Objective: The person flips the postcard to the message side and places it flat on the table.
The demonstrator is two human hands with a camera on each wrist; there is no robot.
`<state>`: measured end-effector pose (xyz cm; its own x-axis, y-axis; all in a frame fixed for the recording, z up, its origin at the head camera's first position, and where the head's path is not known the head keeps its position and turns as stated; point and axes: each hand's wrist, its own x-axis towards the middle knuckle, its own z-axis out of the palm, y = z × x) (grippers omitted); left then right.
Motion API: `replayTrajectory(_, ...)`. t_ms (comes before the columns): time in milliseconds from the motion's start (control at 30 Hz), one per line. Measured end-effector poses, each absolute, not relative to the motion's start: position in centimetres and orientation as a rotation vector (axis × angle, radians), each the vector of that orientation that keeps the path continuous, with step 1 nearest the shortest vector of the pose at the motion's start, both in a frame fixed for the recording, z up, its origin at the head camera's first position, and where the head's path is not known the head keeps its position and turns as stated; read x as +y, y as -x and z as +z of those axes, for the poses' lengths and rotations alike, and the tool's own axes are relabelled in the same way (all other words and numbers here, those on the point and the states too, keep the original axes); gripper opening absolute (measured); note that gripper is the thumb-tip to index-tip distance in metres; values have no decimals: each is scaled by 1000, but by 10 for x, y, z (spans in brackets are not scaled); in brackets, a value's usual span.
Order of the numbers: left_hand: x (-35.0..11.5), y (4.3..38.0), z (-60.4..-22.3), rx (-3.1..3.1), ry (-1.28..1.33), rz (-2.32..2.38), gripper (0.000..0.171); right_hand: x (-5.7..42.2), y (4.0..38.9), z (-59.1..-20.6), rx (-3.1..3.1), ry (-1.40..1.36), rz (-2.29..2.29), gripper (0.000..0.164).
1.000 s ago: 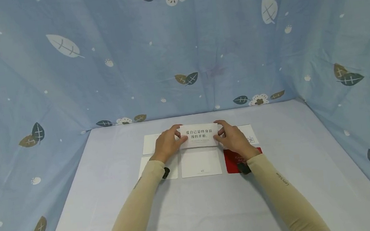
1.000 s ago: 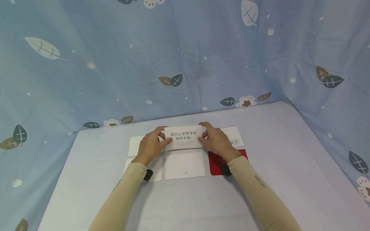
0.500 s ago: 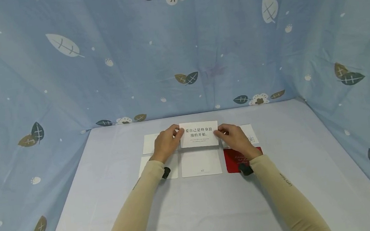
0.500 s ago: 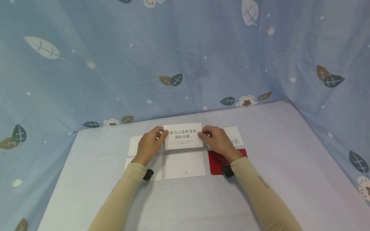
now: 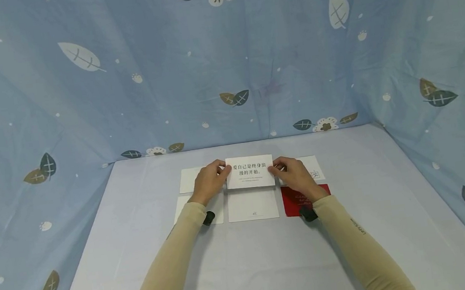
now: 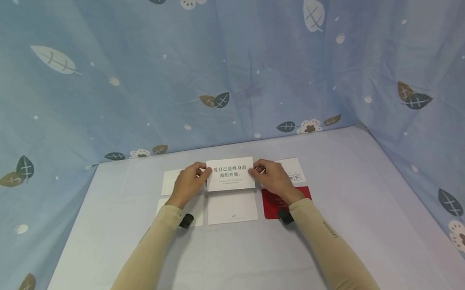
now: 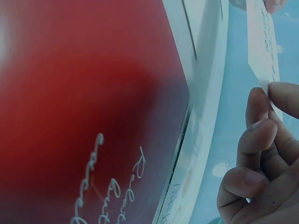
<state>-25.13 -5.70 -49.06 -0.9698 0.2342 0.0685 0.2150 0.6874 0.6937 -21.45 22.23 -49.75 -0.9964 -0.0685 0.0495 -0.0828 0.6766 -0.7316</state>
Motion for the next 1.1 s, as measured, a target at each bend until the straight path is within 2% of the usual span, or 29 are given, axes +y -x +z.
replayTrajectory(533,-61,254,-494,2829,-419,1265,29,226,215,-497,-2835,-148,1271,24)
replayTrajectory(833,-61,256,-494,2537,-261,1513,40,219,214,-494,-2801,-143,1389,26)
replayTrajectory(1100,-65,257,-492,2447,-304,1613,44,216,215,-494,-2739,-158,1454,29)
